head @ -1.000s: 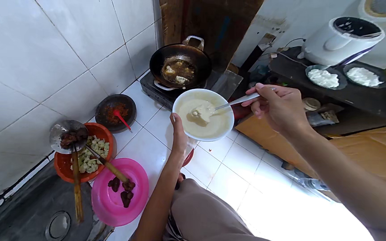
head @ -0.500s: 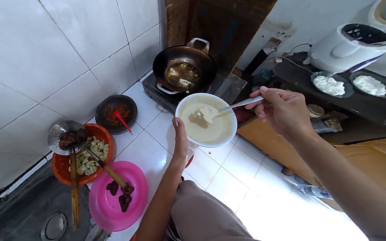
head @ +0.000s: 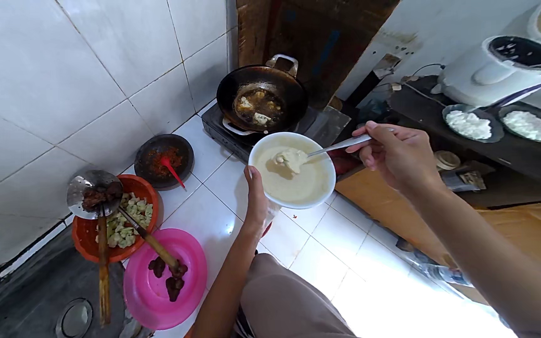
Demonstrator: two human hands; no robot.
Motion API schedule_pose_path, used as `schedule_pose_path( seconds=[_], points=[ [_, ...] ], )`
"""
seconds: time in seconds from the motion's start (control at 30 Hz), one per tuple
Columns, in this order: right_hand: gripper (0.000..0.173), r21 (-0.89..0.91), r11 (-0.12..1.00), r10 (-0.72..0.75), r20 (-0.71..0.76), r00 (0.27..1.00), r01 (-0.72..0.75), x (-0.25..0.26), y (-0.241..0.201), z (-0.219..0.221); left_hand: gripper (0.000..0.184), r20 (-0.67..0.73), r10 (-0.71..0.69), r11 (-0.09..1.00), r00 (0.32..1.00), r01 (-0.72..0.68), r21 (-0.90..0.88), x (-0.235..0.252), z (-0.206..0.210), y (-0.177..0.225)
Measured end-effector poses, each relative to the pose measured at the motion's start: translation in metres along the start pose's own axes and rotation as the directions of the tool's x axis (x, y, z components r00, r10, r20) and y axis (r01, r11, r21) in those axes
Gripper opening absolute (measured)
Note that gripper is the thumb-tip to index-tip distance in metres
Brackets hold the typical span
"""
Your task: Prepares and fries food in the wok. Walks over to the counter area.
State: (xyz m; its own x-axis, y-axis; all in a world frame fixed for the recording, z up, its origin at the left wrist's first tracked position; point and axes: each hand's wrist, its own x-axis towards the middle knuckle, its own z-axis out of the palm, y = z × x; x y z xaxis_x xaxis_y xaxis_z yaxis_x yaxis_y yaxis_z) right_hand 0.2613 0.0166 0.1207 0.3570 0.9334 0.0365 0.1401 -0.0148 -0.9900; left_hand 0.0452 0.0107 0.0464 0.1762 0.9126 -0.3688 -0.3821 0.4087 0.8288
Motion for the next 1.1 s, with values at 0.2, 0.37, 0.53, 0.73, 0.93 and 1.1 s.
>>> schedule_pose_path(
  seconds=[0.2,0.37,0.53,0.73,0.93,1.1],
  points=[
    [0.032,-0.011,0.998,0.061,-0.030,0.998,-0.062,0.040,-0.011,-0.004,0.058,-0.010,-0.019,1.000,1.000,0.019,-0.005,0.005,0.003,0.001],
    [0.031,-0.019,0.999,0.048,-0.095,0.994,-0.050,0.115,-0.008,0.006,0.059,-0.007,-0.020,1.000,1.000,0.020,-0.012,0.004,0.004,0.001],
    [0.036,-0.190,0.982,-0.031,-0.112,0.993,0.009,0.186,0.025,0.035,0.059,-0.018,-0.024,1.000,1.000,0.024,-0.013,0.000,0.000,-0.001],
    [0.041,-0.551,0.798,-0.255,0.055,0.965,0.242,0.216,0.044,0.066,0.059,-0.055,-0.020,1.000,0.998,0.021,0.018,-0.002,-0.004,-0.005],
    [0.040,-0.623,0.610,-0.499,0.179,0.848,0.490,0.218,0.040,0.069,0.060,-0.062,-0.005,0.999,0.998,0.008,0.039,-0.004,-0.008,-0.007],
    [0.037,-0.609,0.515,-0.614,0.229,0.755,0.604,0.209,0.034,0.070,0.060,-0.055,-0.008,0.999,0.998,0.010,0.030,-0.004,-0.005,-0.005]
  ],
)
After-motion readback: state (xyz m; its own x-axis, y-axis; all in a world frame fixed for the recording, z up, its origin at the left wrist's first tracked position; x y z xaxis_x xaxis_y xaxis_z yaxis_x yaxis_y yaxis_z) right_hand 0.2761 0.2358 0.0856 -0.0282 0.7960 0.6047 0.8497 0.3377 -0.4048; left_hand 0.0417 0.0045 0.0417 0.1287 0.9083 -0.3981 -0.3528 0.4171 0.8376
